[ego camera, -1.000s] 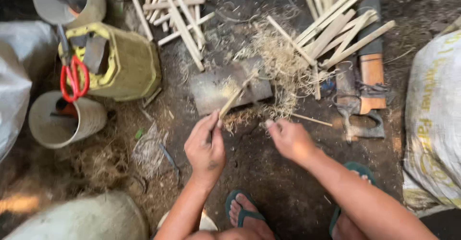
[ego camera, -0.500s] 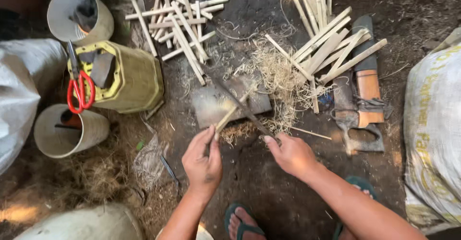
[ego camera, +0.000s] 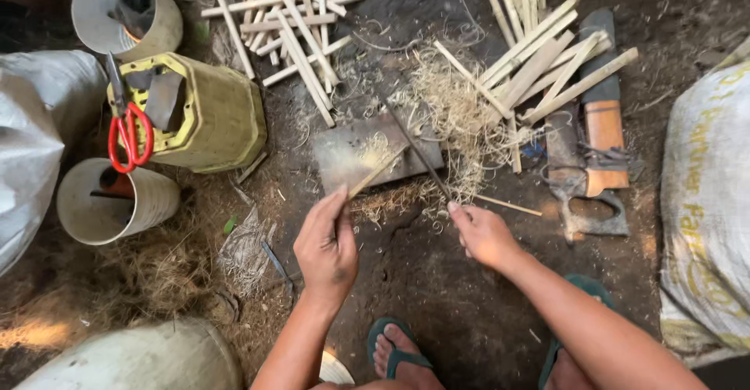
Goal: The person uses a metal file to sharpen the ends of small wooden sticks. They hold each stick against a wooden block and file the tip, then place the finished stick into a pile. The process is repeated for multiple sticks.
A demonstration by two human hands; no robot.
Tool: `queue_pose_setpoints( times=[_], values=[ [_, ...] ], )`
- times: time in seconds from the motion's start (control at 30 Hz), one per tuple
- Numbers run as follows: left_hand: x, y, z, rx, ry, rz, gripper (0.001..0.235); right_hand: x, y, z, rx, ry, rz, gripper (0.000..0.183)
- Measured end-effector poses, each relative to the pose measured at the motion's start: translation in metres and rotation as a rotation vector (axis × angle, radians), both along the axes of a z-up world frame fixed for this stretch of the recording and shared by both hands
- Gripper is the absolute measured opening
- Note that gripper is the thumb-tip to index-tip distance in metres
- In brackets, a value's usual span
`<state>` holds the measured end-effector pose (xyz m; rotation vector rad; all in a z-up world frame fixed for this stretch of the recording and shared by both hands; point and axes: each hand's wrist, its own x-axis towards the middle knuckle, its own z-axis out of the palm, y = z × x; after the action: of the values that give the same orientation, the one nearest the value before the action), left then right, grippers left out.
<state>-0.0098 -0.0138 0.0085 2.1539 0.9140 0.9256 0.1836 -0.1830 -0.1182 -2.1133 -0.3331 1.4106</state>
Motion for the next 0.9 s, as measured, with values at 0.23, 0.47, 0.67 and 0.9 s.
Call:
queue_pose_setpoints(
  times=[0.23, 0.47, 0.67, 0.9],
  values=[
    [0.014, -0.004, -0.009, -0.084, -0.059, -0.017, 0.027, -0.014, 0.000, 0.024, 0.005, -0.248, 0.150, 0.064],
    [0.009, 0.005, -0.024, 0.033, -0.100, -0.072, 0.014, -0.024, 0.007, 0.080, 0.338, -0.107, 0.259, 0.051],
    [0.002, 0.014, -0.027, 0.185, -0.084, -0.211, 0.013, -0.022, 0.012, 0.092, 0.132, -0.088, 0.269, 0.046],
    [0.003, 0.015, -0.024, 0.234, -0.074, -0.298, 0.013, -0.007, 0.003, 0.063, 0.302, -0.207, 0.362, 0.056]
  ],
)
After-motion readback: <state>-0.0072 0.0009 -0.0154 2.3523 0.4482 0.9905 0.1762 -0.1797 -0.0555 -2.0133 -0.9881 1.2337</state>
